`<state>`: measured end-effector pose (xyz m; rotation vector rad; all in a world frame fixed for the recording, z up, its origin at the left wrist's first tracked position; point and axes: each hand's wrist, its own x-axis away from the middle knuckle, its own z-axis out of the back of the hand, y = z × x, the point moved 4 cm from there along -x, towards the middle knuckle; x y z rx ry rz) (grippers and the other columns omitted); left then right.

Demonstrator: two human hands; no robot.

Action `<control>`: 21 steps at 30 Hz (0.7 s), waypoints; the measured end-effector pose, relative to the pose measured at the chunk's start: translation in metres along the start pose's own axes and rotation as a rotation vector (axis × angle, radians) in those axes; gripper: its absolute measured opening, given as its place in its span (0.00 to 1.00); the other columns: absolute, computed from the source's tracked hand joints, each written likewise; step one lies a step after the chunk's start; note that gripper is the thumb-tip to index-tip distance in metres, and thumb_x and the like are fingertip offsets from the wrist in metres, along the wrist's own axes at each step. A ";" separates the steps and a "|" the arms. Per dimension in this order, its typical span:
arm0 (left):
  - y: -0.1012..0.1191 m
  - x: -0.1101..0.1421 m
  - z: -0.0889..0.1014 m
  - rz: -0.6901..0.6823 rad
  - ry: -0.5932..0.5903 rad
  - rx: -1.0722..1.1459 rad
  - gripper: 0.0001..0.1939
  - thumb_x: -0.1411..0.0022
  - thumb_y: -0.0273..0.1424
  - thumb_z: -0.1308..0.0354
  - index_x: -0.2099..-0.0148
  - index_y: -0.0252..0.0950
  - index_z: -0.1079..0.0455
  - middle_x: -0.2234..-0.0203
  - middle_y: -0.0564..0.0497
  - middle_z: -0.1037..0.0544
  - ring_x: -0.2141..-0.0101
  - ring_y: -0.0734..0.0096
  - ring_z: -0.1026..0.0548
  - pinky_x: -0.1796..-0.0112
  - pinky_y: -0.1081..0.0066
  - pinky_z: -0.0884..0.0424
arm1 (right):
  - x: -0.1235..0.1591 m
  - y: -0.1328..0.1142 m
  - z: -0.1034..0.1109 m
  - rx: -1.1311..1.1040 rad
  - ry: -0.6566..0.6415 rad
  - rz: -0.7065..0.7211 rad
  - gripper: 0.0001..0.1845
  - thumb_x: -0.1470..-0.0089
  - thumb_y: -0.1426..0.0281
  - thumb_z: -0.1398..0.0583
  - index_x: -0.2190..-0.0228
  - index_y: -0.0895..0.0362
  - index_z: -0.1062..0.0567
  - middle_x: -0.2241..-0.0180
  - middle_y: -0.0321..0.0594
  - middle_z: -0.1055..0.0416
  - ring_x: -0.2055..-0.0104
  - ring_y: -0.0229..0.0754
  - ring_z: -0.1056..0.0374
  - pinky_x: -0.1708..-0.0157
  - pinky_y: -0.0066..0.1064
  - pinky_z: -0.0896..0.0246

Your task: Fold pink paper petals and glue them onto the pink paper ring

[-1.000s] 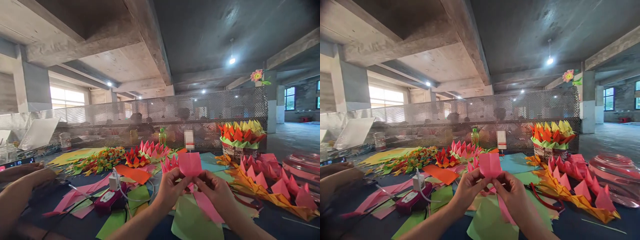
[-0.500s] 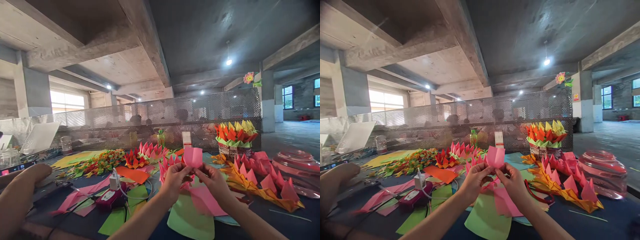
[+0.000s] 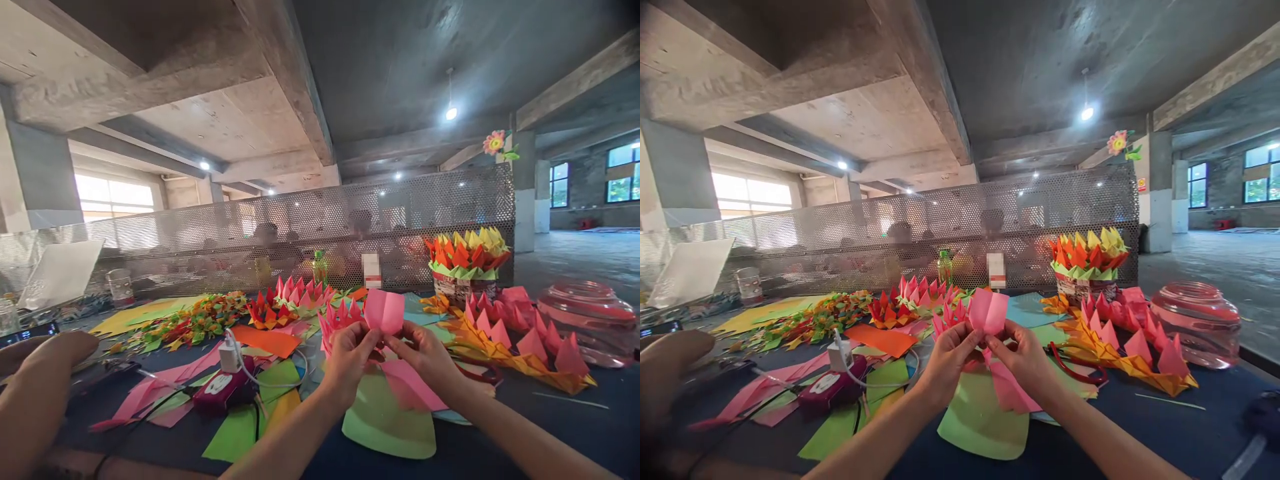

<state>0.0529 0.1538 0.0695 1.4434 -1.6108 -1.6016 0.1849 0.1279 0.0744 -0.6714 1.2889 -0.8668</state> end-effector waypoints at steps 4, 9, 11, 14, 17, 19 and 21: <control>0.000 0.001 -0.003 0.006 -0.010 -0.030 0.17 0.47 0.41 0.35 0.72 0.31 0.34 0.76 0.53 0.29 0.77 0.79 0.32 0.74 0.77 0.35 | 0.000 0.000 0.003 0.019 0.063 0.009 0.15 0.48 0.59 0.39 0.65 0.59 0.26 0.67 0.40 0.25 0.66 0.43 0.32 0.68 0.30 0.36; -0.001 0.003 -0.006 0.019 -0.037 -0.095 0.17 0.48 0.40 0.35 0.71 0.30 0.30 0.77 0.52 0.29 0.78 0.78 0.33 0.74 0.77 0.36 | -0.002 0.005 0.006 0.051 0.123 -0.025 0.17 0.52 0.57 0.37 0.77 0.59 0.27 0.78 0.38 0.29 0.75 0.40 0.35 0.75 0.29 0.40; -0.001 0.003 -0.006 0.018 -0.034 -0.112 0.17 0.48 0.41 0.35 0.71 0.30 0.30 0.77 0.51 0.29 0.77 0.78 0.32 0.74 0.76 0.36 | -0.002 0.006 0.006 0.055 0.125 -0.033 0.18 0.53 0.56 0.37 0.78 0.59 0.27 0.78 0.38 0.28 0.74 0.41 0.34 0.74 0.29 0.40; -0.002 0.002 -0.005 0.028 -0.036 -0.126 0.17 0.49 0.41 0.35 0.71 0.30 0.29 0.77 0.51 0.28 0.77 0.77 0.32 0.74 0.76 0.35 | -0.002 0.008 0.006 0.059 0.120 -0.047 0.18 0.53 0.56 0.37 0.78 0.59 0.26 0.77 0.39 0.27 0.73 0.42 0.33 0.72 0.30 0.39; 0.000 0.002 -0.005 0.033 -0.037 -0.132 0.16 0.50 0.39 0.34 0.69 0.30 0.28 0.77 0.50 0.28 0.77 0.76 0.31 0.74 0.75 0.34 | -0.002 0.009 0.008 0.081 0.136 -0.063 0.18 0.53 0.56 0.37 0.78 0.59 0.26 0.78 0.38 0.28 0.75 0.41 0.36 0.74 0.30 0.41; 0.004 0.002 -0.003 0.006 -0.016 -0.128 0.15 0.50 0.38 0.34 0.67 0.30 0.28 0.75 0.51 0.27 0.76 0.75 0.31 0.73 0.75 0.33 | -0.002 0.009 0.009 0.107 0.163 -0.074 0.18 0.54 0.56 0.36 0.79 0.59 0.26 0.80 0.36 0.31 0.78 0.38 0.39 0.77 0.28 0.45; 0.007 0.002 -0.001 -0.030 0.008 -0.124 0.16 0.50 0.39 0.34 0.66 0.31 0.28 0.74 0.51 0.27 0.75 0.75 0.30 0.72 0.74 0.33 | -0.001 0.008 0.009 0.128 0.180 -0.078 0.19 0.55 0.55 0.35 0.80 0.59 0.27 0.83 0.34 0.35 0.79 0.36 0.43 0.79 0.28 0.49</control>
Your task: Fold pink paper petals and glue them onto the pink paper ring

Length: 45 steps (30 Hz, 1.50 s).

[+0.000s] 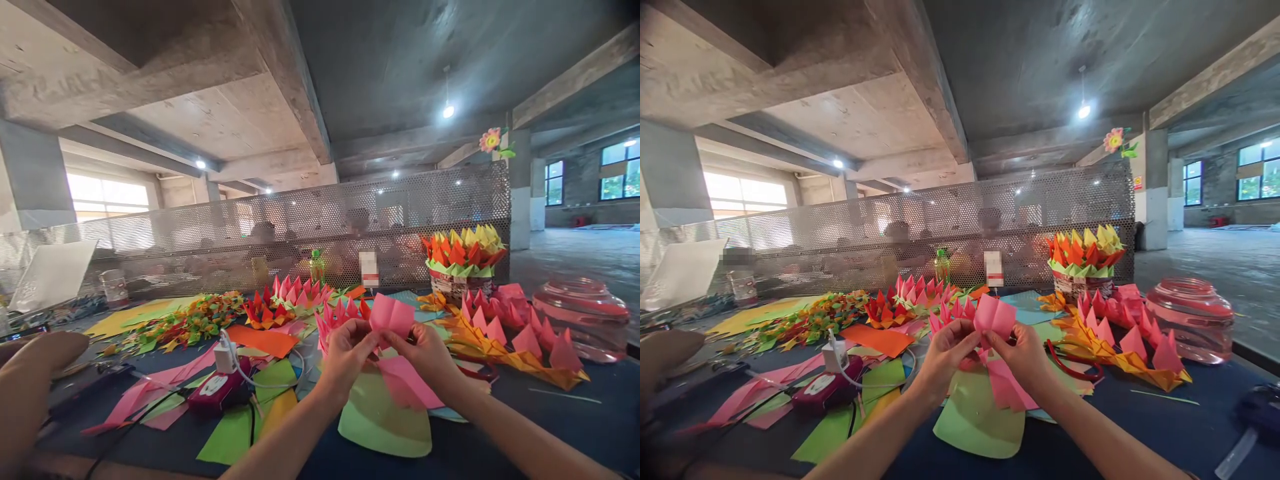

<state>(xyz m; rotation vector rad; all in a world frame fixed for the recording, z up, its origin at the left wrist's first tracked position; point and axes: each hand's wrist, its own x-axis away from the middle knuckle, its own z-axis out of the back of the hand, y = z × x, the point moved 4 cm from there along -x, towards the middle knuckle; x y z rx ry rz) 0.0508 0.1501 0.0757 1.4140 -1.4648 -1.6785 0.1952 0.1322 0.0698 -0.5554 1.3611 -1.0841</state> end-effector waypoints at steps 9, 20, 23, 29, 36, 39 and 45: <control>0.000 -0.002 0.006 0.014 0.061 0.029 0.17 0.54 0.40 0.31 0.76 0.31 0.30 0.81 0.53 0.29 0.78 0.77 0.33 0.73 0.75 0.37 | 0.006 -0.006 -0.009 -0.038 -0.120 0.008 0.22 0.52 0.54 0.38 0.82 0.59 0.28 0.84 0.33 0.38 0.79 0.35 0.46 0.80 0.26 0.51; 0.000 -0.002 0.006 0.065 0.025 0.086 0.18 0.53 0.42 0.32 0.76 0.31 0.30 0.80 0.51 0.28 0.77 0.76 0.32 0.71 0.74 0.36 | 0.003 -0.009 -0.008 -0.119 -0.129 0.007 0.21 0.56 0.52 0.36 0.80 0.59 0.26 0.81 0.37 0.32 0.75 0.41 0.36 0.77 0.28 0.42; -0.001 -0.003 0.007 0.038 0.024 0.089 0.19 0.52 0.42 0.32 0.76 0.31 0.31 0.81 0.52 0.29 0.77 0.76 0.32 0.71 0.74 0.36 | 0.004 -0.009 -0.007 -0.118 -0.113 -0.007 0.21 0.57 0.53 0.35 0.82 0.59 0.26 0.83 0.37 0.33 0.77 0.40 0.38 0.79 0.28 0.43; 0.000 -0.002 0.004 0.044 -0.018 0.083 0.20 0.47 0.46 0.37 0.72 0.31 0.29 0.78 0.51 0.27 0.76 0.76 0.31 0.70 0.74 0.35 | 0.004 -0.013 -0.004 -0.139 -0.086 -0.012 0.20 0.57 0.54 0.36 0.83 0.58 0.27 0.83 0.35 0.35 0.77 0.40 0.38 0.78 0.28 0.44; -0.007 0.000 -0.003 0.098 -0.135 -0.039 0.20 0.49 0.44 0.34 0.72 0.30 0.28 0.77 0.50 0.27 0.75 0.75 0.31 0.71 0.75 0.36 | 0.001 -0.013 0.001 -0.147 -0.028 -0.044 0.21 0.57 0.54 0.36 0.83 0.58 0.32 0.84 0.32 0.39 0.79 0.34 0.47 0.79 0.27 0.50; -0.008 0.000 -0.004 0.082 -0.137 -0.073 0.18 0.51 0.42 0.33 0.72 0.30 0.29 0.78 0.51 0.27 0.75 0.75 0.31 0.70 0.74 0.36 | 0.002 -0.011 0.000 -0.154 -0.023 -0.054 0.19 0.56 0.56 0.37 0.82 0.58 0.33 0.82 0.33 0.39 0.78 0.35 0.47 0.78 0.27 0.49; -0.012 -0.001 -0.001 0.070 -0.081 -0.113 0.13 0.53 0.36 0.34 0.74 0.33 0.33 0.80 0.55 0.30 0.77 0.77 0.35 0.73 0.75 0.39 | 0.004 -0.011 -0.004 -0.154 -0.052 -0.062 0.22 0.59 0.57 0.36 0.86 0.56 0.39 0.85 0.30 0.48 0.80 0.32 0.53 0.81 0.26 0.55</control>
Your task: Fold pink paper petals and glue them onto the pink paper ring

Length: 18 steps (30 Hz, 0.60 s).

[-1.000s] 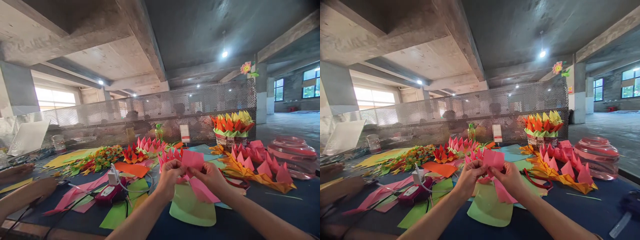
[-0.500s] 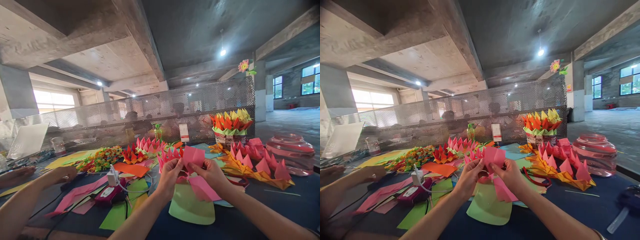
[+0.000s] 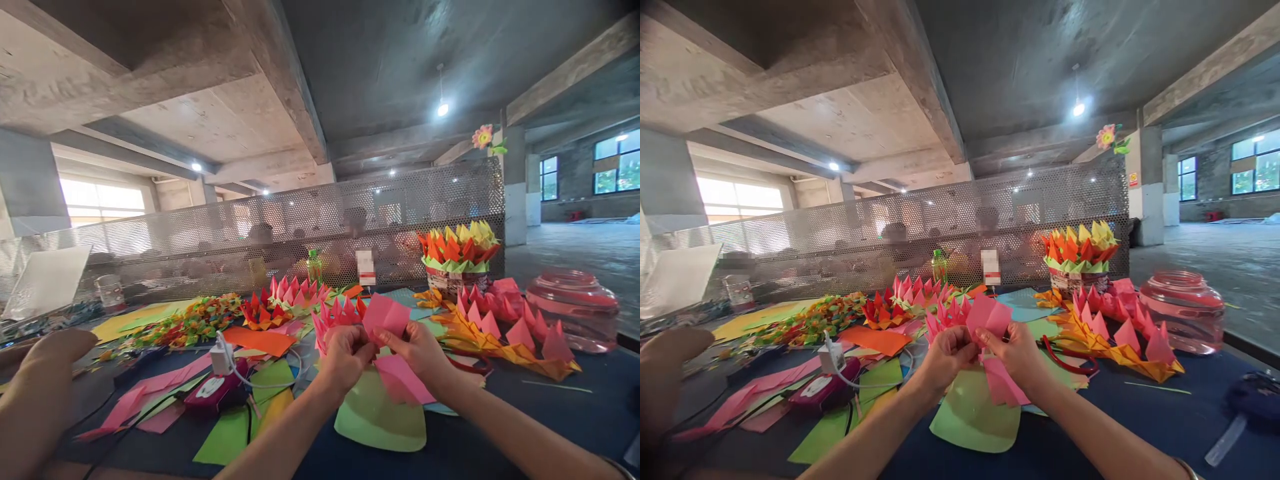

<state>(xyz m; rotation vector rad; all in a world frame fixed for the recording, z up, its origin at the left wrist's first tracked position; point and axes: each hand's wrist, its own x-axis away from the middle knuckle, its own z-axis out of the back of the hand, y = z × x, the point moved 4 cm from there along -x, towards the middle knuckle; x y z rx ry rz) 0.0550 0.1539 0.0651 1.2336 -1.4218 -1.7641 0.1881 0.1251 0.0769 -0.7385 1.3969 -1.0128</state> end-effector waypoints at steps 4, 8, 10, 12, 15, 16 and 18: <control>0.000 0.000 0.001 -0.011 0.019 -0.015 0.11 0.52 0.33 0.36 0.76 0.33 0.35 0.82 0.55 0.32 0.79 0.78 0.37 0.75 0.76 0.42 | 0.000 -0.003 -0.001 -0.014 0.005 0.001 0.21 0.59 0.57 0.36 0.85 0.56 0.38 0.84 0.30 0.46 0.80 0.32 0.52 0.80 0.27 0.55; 0.003 0.001 0.000 -0.028 0.003 -0.016 0.11 0.49 0.35 0.37 0.74 0.32 0.32 0.81 0.53 0.30 0.78 0.77 0.35 0.74 0.75 0.41 | 0.000 -0.006 0.001 -0.025 0.012 -0.003 0.20 0.58 0.55 0.37 0.84 0.57 0.36 0.83 0.31 0.43 0.80 0.33 0.51 0.80 0.27 0.55; 0.004 0.002 0.000 -0.047 0.014 -0.014 0.13 0.46 0.37 0.38 0.72 0.31 0.31 0.79 0.52 0.29 0.77 0.76 0.34 0.74 0.75 0.40 | 0.000 -0.006 0.001 -0.025 0.011 -0.003 0.20 0.58 0.55 0.37 0.84 0.57 0.35 0.83 0.32 0.42 0.80 0.33 0.50 0.80 0.27 0.54; 0.006 0.001 0.002 -0.076 0.046 -0.007 0.15 0.44 0.40 0.40 0.71 0.31 0.31 0.78 0.52 0.29 0.76 0.76 0.34 0.74 0.75 0.40 | 0.000 -0.006 0.000 -0.025 -0.005 -0.001 0.19 0.58 0.55 0.37 0.83 0.57 0.33 0.83 0.32 0.41 0.79 0.34 0.48 0.80 0.28 0.53; 0.008 0.000 0.007 -0.124 0.087 0.009 0.16 0.43 0.41 0.40 0.72 0.32 0.32 0.78 0.53 0.30 0.76 0.77 0.34 0.72 0.76 0.39 | 0.002 -0.004 -0.003 -0.031 -0.047 0.002 0.20 0.57 0.55 0.36 0.82 0.58 0.31 0.83 0.33 0.40 0.79 0.34 0.47 0.79 0.28 0.52; 0.009 -0.001 0.008 -0.137 0.092 0.014 0.16 0.43 0.41 0.39 0.72 0.32 0.32 0.79 0.54 0.31 0.76 0.77 0.34 0.72 0.75 0.38 | 0.002 -0.003 -0.004 -0.035 -0.063 0.001 0.20 0.57 0.54 0.36 0.82 0.58 0.31 0.83 0.32 0.40 0.80 0.34 0.47 0.79 0.27 0.52; 0.011 -0.001 0.009 -0.154 0.093 0.028 0.16 0.42 0.40 0.39 0.73 0.32 0.33 0.80 0.55 0.32 0.76 0.77 0.35 0.71 0.76 0.38 | 0.003 -0.002 -0.006 -0.045 -0.090 -0.002 0.20 0.57 0.54 0.36 0.82 0.58 0.31 0.83 0.32 0.40 0.80 0.34 0.47 0.79 0.27 0.52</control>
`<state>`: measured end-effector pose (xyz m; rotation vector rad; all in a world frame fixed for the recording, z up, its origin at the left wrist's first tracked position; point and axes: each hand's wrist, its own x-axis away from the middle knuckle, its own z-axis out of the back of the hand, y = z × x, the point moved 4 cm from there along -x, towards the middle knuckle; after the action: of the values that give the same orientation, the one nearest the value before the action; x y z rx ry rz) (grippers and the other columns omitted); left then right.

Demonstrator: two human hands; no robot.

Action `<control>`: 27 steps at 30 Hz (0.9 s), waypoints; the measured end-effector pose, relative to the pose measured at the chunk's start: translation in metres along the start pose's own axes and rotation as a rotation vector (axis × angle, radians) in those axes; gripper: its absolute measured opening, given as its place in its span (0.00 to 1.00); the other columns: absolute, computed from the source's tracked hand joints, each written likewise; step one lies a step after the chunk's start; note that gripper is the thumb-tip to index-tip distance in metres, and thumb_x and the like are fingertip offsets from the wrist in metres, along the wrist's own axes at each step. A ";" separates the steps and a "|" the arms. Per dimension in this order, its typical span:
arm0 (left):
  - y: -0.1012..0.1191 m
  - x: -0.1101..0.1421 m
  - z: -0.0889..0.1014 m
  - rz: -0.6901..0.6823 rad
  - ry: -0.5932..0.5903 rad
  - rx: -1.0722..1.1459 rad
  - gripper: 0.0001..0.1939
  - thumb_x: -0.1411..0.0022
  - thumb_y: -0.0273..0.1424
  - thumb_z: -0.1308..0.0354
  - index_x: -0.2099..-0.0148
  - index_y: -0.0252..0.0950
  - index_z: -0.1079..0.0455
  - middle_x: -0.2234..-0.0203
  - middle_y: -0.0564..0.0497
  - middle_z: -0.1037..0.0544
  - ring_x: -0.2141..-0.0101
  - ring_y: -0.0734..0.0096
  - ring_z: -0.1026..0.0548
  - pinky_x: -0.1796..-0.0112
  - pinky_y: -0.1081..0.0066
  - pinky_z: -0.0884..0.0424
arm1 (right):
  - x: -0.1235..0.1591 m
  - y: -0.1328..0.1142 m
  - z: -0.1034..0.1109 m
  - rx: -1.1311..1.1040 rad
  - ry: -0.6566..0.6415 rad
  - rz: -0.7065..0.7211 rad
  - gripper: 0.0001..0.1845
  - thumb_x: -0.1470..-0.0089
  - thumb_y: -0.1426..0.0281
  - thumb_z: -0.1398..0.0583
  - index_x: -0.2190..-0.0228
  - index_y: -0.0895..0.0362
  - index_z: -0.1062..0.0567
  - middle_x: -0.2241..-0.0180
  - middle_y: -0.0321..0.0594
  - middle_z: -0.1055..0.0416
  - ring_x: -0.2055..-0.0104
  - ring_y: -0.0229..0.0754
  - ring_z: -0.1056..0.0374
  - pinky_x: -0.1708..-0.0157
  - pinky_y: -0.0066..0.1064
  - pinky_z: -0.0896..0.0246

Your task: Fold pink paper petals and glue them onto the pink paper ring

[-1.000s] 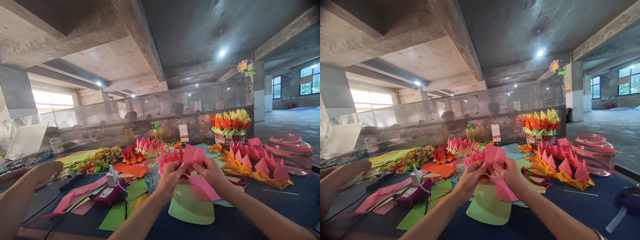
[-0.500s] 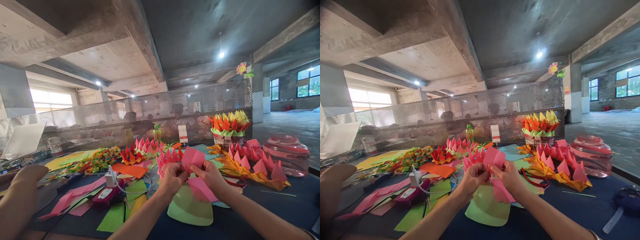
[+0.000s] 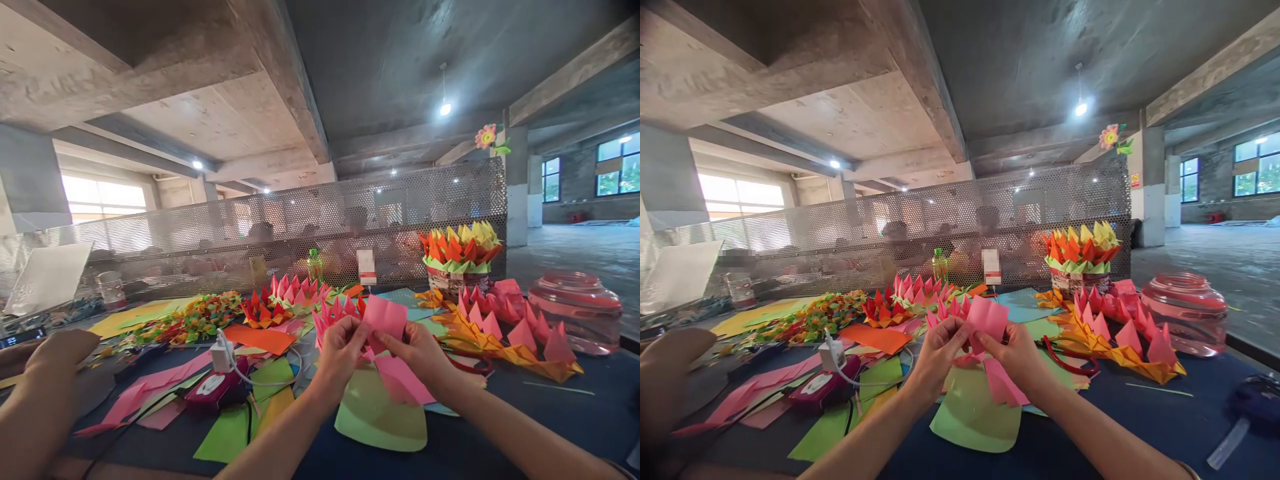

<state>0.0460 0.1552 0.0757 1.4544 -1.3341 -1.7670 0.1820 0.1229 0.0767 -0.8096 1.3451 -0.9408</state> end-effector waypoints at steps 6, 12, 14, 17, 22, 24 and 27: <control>0.000 0.001 -0.005 0.035 -0.065 0.070 0.17 0.41 0.43 0.41 0.69 0.32 0.33 0.77 0.54 0.31 0.75 0.77 0.34 0.70 0.75 0.36 | 0.000 -0.003 0.002 -0.035 0.026 -0.004 0.21 0.57 0.54 0.35 0.83 0.57 0.33 0.84 0.31 0.41 0.80 0.34 0.48 0.79 0.28 0.52; -0.006 0.003 -0.013 0.167 -0.208 0.124 0.20 0.47 0.43 0.34 0.67 0.29 0.30 0.75 0.49 0.26 0.75 0.75 0.29 0.71 0.75 0.35 | 0.000 -0.003 0.004 -0.089 0.058 -0.015 0.22 0.58 0.54 0.34 0.83 0.57 0.34 0.83 0.32 0.41 0.79 0.35 0.47 0.77 0.29 0.50; -0.007 0.003 -0.010 0.180 -0.188 0.126 0.19 0.48 0.41 0.33 0.68 0.29 0.30 0.77 0.50 0.27 0.77 0.78 0.31 0.73 0.77 0.37 | 0.000 -0.001 0.004 -0.094 0.069 -0.008 0.21 0.57 0.54 0.34 0.82 0.57 0.33 0.82 0.32 0.40 0.78 0.35 0.47 0.77 0.29 0.50; -0.004 0.002 -0.005 0.174 -0.142 0.119 0.17 0.46 0.40 0.35 0.69 0.30 0.29 0.79 0.52 0.27 0.79 0.81 0.33 0.75 0.78 0.39 | -0.002 0.001 0.010 -0.098 0.116 0.025 0.20 0.53 0.54 0.36 0.78 0.58 0.31 0.80 0.32 0.39 0.77 0.34 0.46 0.76 0.28 0.50; 0.004 0.002 -0.004 0.184 -0.115 0.109 0.15 0.47 0.38 0.33 0.70 0.29 0.28 0.79 0.51 0.26 0.79 0.80 0.31 0.76 0.78 0.39 | -0.010 -0.001 0.025 -0.107 0.197 0.101 0.17 0.49 0.56 0.37 0.69 0.57 0.29 0.77 0.31 0.38 0.76 0.34 0.46 0.75 0.27 0.49; 0.007 0.001 -0.002 0.172 -0.076 0.120 0.15 0.48 0.38 0.33 0.69 0.29 0.27 0.78 0.50 0.25 0.77 0.79 0.30 0.75 0.78 0.37 | -0.012 -0.003 0.027 -0.104 0.197 0.118 0.15 0.49 0.58 0.37 0.69 0.57 0.30 0.76 0.32 0.37 0.76 0.33 0.46 0.76 0.27 0.49; 0.010 -0.002 0.005 0.122 0.016 0.161 0.15 0.48 0.39 0.33 0.69 0.31 0.28 0.75 0.51 0.25 0.75 0.78 0.29 0.73 0.79 0.34 | -0.010 -0.003 0.022 -0.100 0.131 0.123 0.15 0.49 0.59 0.36 0.66 0.57 0.29 0.72 0.35 0.32 0.73 0.35 0.40 0.74 0.27 0.44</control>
<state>0.0405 0.1547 0.0856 1.4332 -1.5533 -1.5994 0.2034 0.1295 0.0853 -0.7424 1.5483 -0.8469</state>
